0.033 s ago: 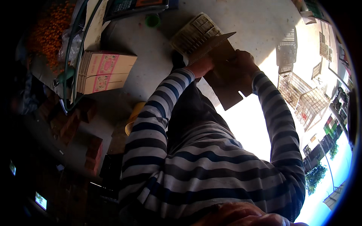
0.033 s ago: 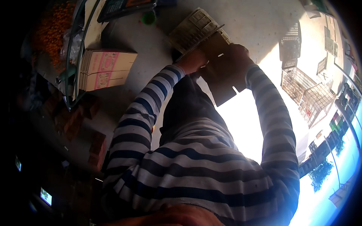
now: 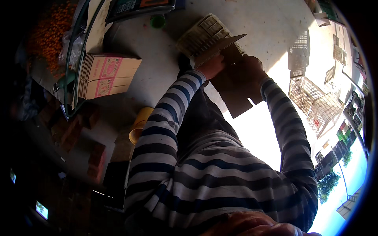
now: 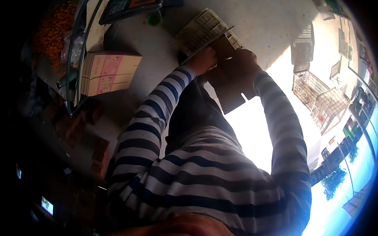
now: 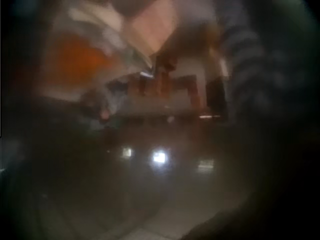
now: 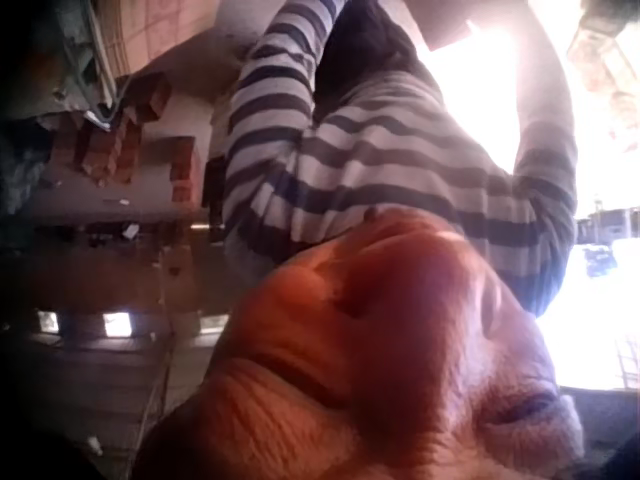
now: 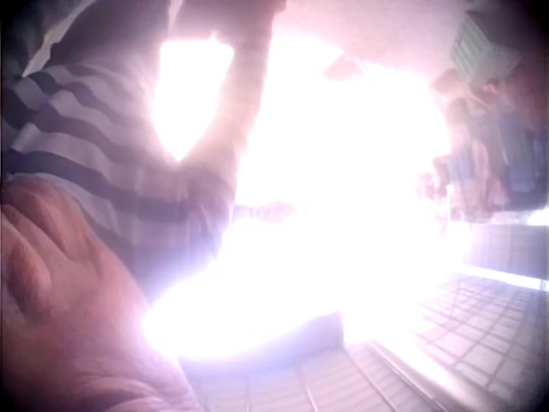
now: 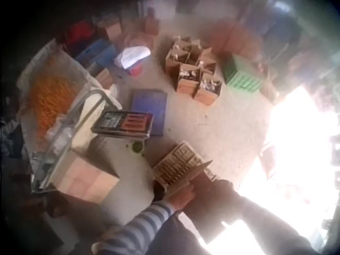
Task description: The person assembles flat cardboard boxes by folding and tucking flaps into slots. They repeatedly pick up flat sheets, fold them into box shapes, and place the finished boxes into a plastic crate. The process is continuous and repetitive throughout the clip.
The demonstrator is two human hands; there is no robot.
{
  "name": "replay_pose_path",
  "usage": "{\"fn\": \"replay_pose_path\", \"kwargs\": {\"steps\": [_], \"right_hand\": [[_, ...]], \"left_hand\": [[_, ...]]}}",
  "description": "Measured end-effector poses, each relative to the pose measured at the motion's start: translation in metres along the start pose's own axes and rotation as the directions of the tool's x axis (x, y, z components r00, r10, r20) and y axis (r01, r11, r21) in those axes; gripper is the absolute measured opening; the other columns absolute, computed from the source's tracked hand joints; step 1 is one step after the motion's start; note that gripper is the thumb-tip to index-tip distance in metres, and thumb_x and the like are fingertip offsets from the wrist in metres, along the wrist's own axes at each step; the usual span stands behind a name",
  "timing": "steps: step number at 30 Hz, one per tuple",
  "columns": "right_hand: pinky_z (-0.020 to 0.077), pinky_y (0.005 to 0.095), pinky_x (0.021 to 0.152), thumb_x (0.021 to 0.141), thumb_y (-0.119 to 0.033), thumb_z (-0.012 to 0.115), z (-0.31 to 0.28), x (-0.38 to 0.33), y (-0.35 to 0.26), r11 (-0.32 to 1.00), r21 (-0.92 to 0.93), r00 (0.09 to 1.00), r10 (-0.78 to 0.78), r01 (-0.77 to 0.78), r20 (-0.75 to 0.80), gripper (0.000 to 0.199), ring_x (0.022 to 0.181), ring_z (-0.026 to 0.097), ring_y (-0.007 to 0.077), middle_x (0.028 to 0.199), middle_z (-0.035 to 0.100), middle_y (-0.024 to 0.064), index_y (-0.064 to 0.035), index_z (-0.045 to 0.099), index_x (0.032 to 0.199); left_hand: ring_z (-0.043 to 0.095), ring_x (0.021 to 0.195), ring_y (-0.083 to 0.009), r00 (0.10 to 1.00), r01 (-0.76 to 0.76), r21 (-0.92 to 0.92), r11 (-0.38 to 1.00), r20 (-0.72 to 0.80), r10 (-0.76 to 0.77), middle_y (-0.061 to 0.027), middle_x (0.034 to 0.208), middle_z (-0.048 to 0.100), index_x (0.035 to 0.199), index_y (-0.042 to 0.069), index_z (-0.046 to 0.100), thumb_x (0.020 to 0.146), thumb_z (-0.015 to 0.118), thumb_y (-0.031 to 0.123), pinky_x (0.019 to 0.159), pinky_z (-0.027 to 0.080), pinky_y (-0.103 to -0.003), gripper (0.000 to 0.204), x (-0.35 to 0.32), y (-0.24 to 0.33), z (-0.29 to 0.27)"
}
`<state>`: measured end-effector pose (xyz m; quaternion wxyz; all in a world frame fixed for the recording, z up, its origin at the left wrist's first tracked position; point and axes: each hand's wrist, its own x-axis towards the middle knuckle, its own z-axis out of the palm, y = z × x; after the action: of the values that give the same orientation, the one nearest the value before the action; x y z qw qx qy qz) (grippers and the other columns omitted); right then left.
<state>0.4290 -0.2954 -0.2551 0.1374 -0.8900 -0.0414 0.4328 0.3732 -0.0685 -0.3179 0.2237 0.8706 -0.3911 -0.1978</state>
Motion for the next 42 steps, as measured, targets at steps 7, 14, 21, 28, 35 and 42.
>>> {"fn": "replay_pose_path", "kwargs": {"steps": [7, 14, 21, 28, 35, 42], "right_hand": [[0.05, 0.0369, 0.094, 0.101, -0.018, 0.039, 0.078, 0.021, 0.004, 0.99, -0.122, 0.979, -0.049, 0.075, 0.199, 0.032, 0.104, 0.066, 0.0243, 0.108, 0.07, 0.0105, -0.0075, 0.065, 0.118], [0.0502, 0.0325, 0.088, 0.095, -0.007, 0.05, 0.015, 0.012, 0.041, 0.988, -0.053, 0.909, -0.112, 0.145, 0.402, 0.023, 0.097, 0.064, 0.019, 0.105, 0.069, 0.0083, -0.0064, 0.065, 0.114], [0.0531, 0.0366, 0.086, 0.084, 0.003, 0.057, -0.03, -0.083, 0.095, 0.982, 0.179, 0.944, -0.11, 0.056, 0.311, 0.039, 0.099, 0.067, 0.0258, 0.101, 0.07, 0.011, -0.0081, 0.064, 0.121], [0.0544, 0.031, 0.086, 0.085, 0.004, 0.067, 0.061, -0.123, 0.089, 0.816, 0.308, 0.866, -0.411, 0.488, -0.284, 0.041, 0.098, 0.065, 0.0218, 0.109, 0.066, 0.0124, -0.0056, 0.064, 0.124], [0.0537, 0.0313, 0.083, 0.079, 0.01, 0.064, 0.073, -0.149, 0.044, 0.774, 0.487, 0.871, -0.163, 0.405, -0.464, 0.037, 0.094, 0.067, 0.0225, 0.104, 0.068, 0.0129, 0.0004, 0.066, 0.114], [0.0554, 0.0327, 0.08, 0.081, 0.002, 0.076, 0.151, -0.14, 0.033, 0.698, 0.612, 0.899, -0.106, 0.371, -0.424, 0.023, 0.093, 0.07, 0.0255, 0.102, 0.071, 0.0146, -0.0003, 0.069, 0.103]], "left_hand": [[0.061, 0.105, -0.0315, 0.919, 0.02, -0.6, 0.8, -0.305, -0.251, -0.0139, 0.108, 0.064, 0.1, 0.01, 0.067, 0.093, 0.058, 0.016, 0.089, 0.049, -0.042, 0.013, -0.006, 0.008, 0.061], [0.062, 0.099, -0.0324, 0.925, 0.146, -0.404, 0.903, -0.267, -0.269, -0.0143, 0.11, 0.064, 0.113, 0.009, 0.06, 0.093, 0.062, 0.028, 0.085, 0.05, -0.045, 0.028, -0.052, 0.03, 0.082], [0.056, 0.11, -0.0389, 0.938, 0.309, -0.373, 0.875, -0.033, -0.345, -0.019, 0.115, 0.053, 0.116, 0.011, 0.06, 0.081, 0.07, 0.021, 0.093, 0.047, -0.047, 0.038, -0.014, 0.001, 0.006], [0.055, 0.108, -0.0387, 0.991, 0.125, -0.017, 0.992, -0.041, -0.126, -0.0191, 0.113, 0.051, 0.096, 0.009, 0.062, 0.077, 0.074, 0.021, 0.087, 0.049, -0.051, 0.026, 0.029, -0.018, -0.003], [0.062, 0.099, -0.036, 0.959, 0.165, -0.16, 0.973, -0.205, -0.196, -0.0197, 0.104, 0.061, 0.092, 0.007, 0.066, 0.084, 0.066, 0.027, 0.084, 0.052, -0.049, 0.021, 0.047, -0.026, -0.015], [0.062, 0.108, -0.0174, 0.949, 0.286, -0.92, 0.268, 0.233, -0.213, -0.0073, 0.112, 0.067, 0.116, 0.005, 0.066, 0.085, 0.073, 0.052, 0.094, 0.048, -0.033, 0.057, -0.069, 0.007, -0.078]]}}
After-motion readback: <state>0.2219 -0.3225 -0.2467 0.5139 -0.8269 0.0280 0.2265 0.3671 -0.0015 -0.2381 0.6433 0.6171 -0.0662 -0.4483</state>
